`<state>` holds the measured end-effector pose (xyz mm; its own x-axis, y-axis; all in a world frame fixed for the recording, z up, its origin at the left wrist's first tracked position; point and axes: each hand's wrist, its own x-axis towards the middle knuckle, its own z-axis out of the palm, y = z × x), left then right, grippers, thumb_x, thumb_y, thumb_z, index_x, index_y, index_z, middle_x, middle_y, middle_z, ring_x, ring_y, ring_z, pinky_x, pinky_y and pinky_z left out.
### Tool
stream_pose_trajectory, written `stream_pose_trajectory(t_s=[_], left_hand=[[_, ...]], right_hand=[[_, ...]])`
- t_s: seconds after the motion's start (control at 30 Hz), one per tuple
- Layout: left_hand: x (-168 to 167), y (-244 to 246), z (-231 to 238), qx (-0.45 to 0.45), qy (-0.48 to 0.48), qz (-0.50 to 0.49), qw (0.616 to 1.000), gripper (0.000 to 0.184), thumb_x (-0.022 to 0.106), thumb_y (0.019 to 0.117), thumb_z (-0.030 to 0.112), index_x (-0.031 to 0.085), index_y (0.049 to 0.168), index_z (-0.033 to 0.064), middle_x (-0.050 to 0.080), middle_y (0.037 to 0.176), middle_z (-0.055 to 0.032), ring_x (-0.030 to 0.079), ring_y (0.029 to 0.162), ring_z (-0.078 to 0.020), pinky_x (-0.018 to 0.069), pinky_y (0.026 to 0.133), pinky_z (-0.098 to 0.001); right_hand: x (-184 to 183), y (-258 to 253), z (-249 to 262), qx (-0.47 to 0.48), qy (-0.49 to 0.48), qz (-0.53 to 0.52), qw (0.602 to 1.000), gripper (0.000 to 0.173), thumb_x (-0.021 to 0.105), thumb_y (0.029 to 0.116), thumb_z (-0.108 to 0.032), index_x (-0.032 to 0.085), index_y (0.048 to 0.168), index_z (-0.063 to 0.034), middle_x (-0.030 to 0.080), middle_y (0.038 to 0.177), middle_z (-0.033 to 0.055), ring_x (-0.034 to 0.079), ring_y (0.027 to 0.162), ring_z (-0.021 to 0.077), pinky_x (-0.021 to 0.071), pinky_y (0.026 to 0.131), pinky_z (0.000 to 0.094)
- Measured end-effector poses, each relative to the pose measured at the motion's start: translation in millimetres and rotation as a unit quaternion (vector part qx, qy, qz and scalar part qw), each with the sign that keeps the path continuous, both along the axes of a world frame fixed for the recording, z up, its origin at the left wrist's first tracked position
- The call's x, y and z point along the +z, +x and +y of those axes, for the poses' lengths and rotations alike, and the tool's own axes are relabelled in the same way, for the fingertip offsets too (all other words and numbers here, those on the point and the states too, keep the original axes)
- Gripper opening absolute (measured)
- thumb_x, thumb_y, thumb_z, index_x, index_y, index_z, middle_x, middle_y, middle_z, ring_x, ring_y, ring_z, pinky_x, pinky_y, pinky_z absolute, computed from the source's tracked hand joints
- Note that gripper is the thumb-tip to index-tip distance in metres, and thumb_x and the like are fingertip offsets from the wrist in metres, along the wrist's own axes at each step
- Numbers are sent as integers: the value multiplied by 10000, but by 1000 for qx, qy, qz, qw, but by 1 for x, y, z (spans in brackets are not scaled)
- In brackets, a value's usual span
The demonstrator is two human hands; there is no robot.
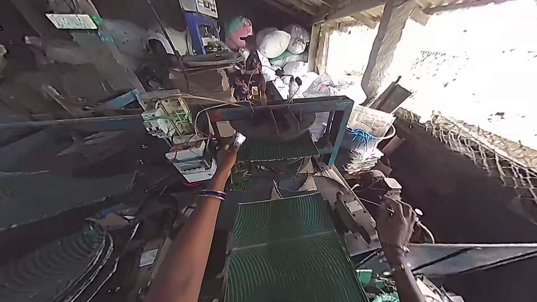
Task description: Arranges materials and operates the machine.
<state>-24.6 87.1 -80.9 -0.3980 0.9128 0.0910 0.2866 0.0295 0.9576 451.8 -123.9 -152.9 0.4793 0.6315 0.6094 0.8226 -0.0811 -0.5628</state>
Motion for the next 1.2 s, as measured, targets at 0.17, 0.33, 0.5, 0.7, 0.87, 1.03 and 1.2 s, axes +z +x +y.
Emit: stream_pose_trajectory(t_s=[0.17,0.33,0.5,0.7,0.87,1.03,1.2], left_hand=[[-42,38,-92,12,1,-121,993,570,361,1114,415,342,1545,43,514,1415,-234,624,1104,-322,547,869,-479],[-156,84,-178,-182,26,258,948,418,532,1021,341,665,1311,71,617,1364,-144,541,1312,-329,424,1100,-548],[-162,94,-186,-197,-15,398,896,408,547,999,412,655,1345,225,547,1469,-67,487,1345,-381,405,1051,-632],[-155,95,-185,-205,-43,404,890,425,528,1015,418,635,1376,220,523,1499,-55,456,1378,-360,369,1092,-609],[-160,95,-186,-197,-32,407,891,418,528,1014,425,644,1364,229,538,1482,-47,462,1374,-347,375,1092,-592],[-156,96,-186,-201,-54,402,892,431,520,1018,426,634,1383,228,523,1506,-42,453,1396,-340,362,1108,-605],[-157,94,-185,-202,-41,394,896,425,526,1015,433,643,1370,232,537,1489,-41,453,1397,-332,354,1121,-600]], right_hand=[[6,-2,82,-29,-238,-25,970,388,439,1064,-177,590,1389,-30,672,1260,261,654,1159,458,498,944,645],[16,-10,82,-48,-298,-21,953,376,423,1072,-206,620,1346,-40,705,1202,248,682,1110,452,497,920,649],[15,-13,83,-54,-308,-19,950,396,411,1084,-236,595,1383,-55,707,1195,254,681,1112,460,503,920,645],[8,-10,87,-56,-305,-31,950,410,393,1077,-221,588,1397,-55,710,1199,246,683,1121,444,500,934,633],[6,-10,86,-54,-293,-31,954,400,399,1079,-226,597,1386,-64,713,1175,259,688,1090,469,510,894,655],[5,-10,86,-53,-280,-27,958,401,387,1090,-230,605,1376,-53,714,1147,279,691,1067,486,507,884,672],[-8,-5,93,-61,-263,-32,962,422,369,1081,-221,626,1364,-42,722,1154,264,694,1080,471,503,918,652]])
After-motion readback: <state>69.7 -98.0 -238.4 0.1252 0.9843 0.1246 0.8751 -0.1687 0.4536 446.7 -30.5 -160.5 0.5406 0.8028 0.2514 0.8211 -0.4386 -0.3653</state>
